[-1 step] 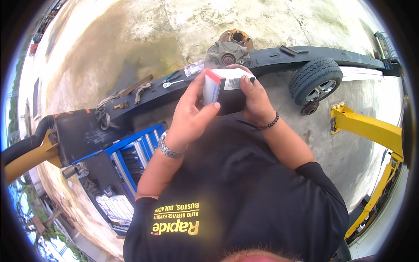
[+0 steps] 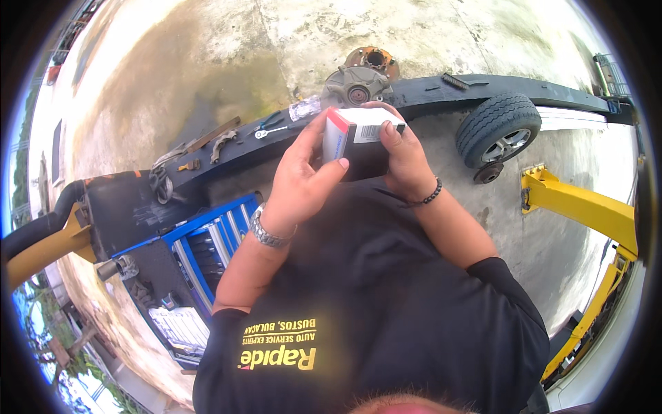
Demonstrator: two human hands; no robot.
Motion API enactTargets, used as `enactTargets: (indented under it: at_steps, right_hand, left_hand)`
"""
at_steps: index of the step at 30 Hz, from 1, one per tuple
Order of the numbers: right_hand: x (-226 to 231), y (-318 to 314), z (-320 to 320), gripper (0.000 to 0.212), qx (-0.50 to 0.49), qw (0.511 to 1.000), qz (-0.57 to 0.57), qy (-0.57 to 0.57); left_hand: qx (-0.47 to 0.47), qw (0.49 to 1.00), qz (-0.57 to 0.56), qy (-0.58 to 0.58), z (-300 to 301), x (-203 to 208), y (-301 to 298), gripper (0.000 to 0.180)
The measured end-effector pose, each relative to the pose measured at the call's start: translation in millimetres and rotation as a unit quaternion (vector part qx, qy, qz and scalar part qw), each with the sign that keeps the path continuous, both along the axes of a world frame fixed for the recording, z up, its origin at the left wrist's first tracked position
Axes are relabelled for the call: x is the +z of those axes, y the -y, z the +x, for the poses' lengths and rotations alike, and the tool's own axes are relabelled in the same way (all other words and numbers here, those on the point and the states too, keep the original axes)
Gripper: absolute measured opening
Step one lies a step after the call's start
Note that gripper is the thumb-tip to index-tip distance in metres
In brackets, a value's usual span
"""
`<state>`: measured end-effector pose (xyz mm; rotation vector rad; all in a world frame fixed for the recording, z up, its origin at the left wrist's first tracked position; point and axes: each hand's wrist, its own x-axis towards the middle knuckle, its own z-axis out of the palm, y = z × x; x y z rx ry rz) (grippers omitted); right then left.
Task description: The person unpacks a new wheel bearing, removes the old bearing from the brake drum assembly, and places the new bearing into the hub. They handle the brake drum, bearing, and packaging while working under a lifted vehicle.
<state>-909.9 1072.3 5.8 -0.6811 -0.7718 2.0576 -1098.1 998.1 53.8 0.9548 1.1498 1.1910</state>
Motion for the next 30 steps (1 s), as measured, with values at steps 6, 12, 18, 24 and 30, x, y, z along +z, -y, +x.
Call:
enactTargets:
  at_steps: [6,12,18,24,30]
  right_hand:
    - [-10,-78,80,0.049,-0.011,0.997,-0.071,-0.004]
    - [-19,-119,119,0.050,-0.013,0.998,-0.046,0.041]
    - [-32,-130,123,0.053,-0.077,0.980,0.053,0.175]
    - [-38,-142,136,0.077,-0.051,0.995,-0.083,0.008]
    - [-39,-140,130,0.082,-0.057,0.972,-0.197,-0.118]
  left_hand:
    - [-0.087,0.976,-0.042,-0.197,60,2,-98,0.069]
    - [-0.113,0.951,-0.009,-0.289,100,11,-150,0.071]
    - [-0.102,0.910,0.007,-0.403,123,-2,-169,0.069]
    - [-0.115,0.980,-0.017,-0.164,97,-13,-180,0.066]
    - [-0.055,0.920,0.156,-0.355,94,-8,-187,0.041]
